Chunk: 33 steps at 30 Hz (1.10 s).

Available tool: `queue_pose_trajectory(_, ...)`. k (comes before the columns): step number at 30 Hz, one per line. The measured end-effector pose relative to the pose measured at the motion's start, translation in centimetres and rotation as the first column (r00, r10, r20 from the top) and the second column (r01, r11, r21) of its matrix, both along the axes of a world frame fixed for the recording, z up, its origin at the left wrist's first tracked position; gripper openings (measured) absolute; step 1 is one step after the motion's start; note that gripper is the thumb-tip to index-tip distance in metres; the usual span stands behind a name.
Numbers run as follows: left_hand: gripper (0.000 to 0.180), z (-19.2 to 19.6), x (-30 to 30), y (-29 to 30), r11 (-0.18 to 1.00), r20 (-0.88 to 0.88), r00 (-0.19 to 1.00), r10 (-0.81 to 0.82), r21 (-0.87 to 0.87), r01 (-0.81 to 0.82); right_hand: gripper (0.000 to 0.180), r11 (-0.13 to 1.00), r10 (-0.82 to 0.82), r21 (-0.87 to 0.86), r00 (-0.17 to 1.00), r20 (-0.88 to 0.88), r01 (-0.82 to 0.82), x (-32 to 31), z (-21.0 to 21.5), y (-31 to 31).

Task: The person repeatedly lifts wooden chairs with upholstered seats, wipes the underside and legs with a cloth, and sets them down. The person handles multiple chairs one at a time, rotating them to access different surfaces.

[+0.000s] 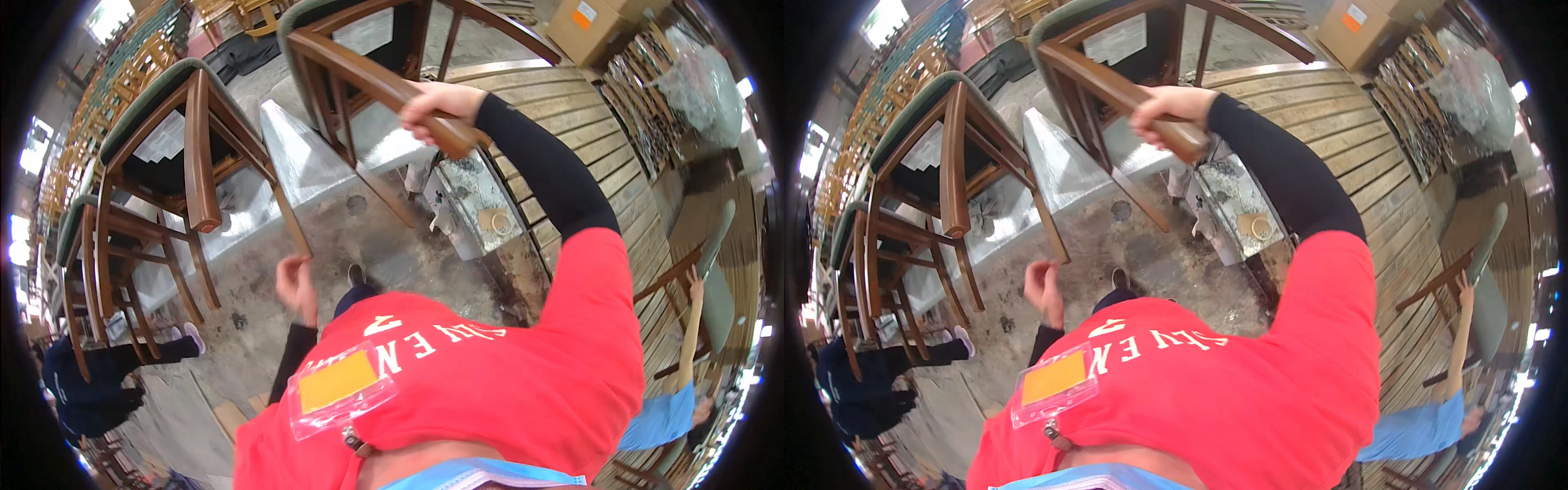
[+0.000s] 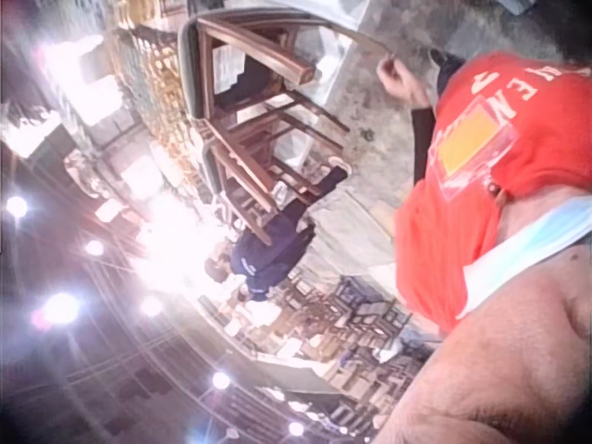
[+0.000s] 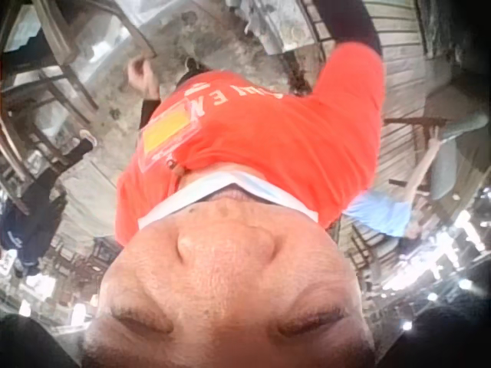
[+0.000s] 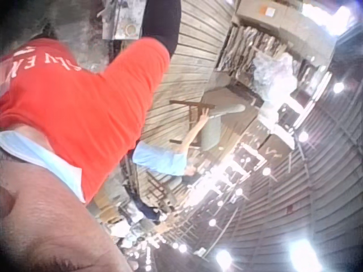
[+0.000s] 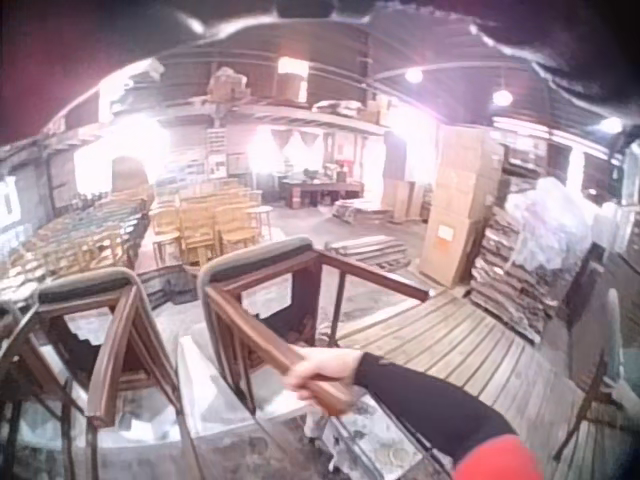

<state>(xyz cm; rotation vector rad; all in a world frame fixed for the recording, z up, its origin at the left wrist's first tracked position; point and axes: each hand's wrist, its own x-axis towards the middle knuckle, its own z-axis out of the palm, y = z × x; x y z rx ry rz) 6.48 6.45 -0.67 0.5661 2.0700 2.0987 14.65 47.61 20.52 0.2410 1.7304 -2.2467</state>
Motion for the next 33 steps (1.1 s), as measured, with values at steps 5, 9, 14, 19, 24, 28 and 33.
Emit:
queue_pose_trajectory(5,0.04,-3.3,-11.8,18.4,0.987,0.625,0.766,-0.151,0.05,0.153,0.056,0.994,0.04,0.101,0.994,0.1,-0.05,6.6,0.1,6.0)
queue_pose_trajectory(9,0.076,-3.1,-25.7,25.1,0.999,0.729,0.684,-0.016,0.032,-0.011,0.074,0.998,-0.001,0.056,0.976,0.216,-0.011,8.8,0.5,7.7)
queue_pose_trajectory(14,0.099,-4.0,-30.0,34.0,0.98,0.846,0.495,-0.198,0.177,0.089,0.094,0.993,0.112,-0.053,0.972,0.206,-0.103,9.2,1.1,9.6)
queue_pose_trajectory(19,0.079,-3.5,-29.5,36.4,0.956,0.859,0.443,-0.256,0.294,-0.017,0.089,0.846,-0.514,0.255,0.843,0.157,0.468,0.1,-4.2,16.6)
queue_pose_trajectory(24,0.075,-5.7,-32.0,35.9,0.977,0.882,0.434,-0.187,0.212,-0.009,0.098,0.586,-0.809,0.017,0.583,0.08,0.81,-15.7,-3.0,20.6)
queue_pose_trajectory(28,0.073,-7.8,-32.5,35.0,0.983,0.892,0.422,-0.161,0.184,-0.013,0.065,0.348,-0.933,0.107,0.355,-0.06,0.931,-19.0,-3.4,21.5)
queue_pose_trajectory(33,0.069,-6.7,-31.7,34.8,0.977,0.85,0.497,-0.175,0.213,-0.021,0.049,0.549,-0.829,0.184,0.559,-0.001,0.815,-12.9,-0.7,25.8)
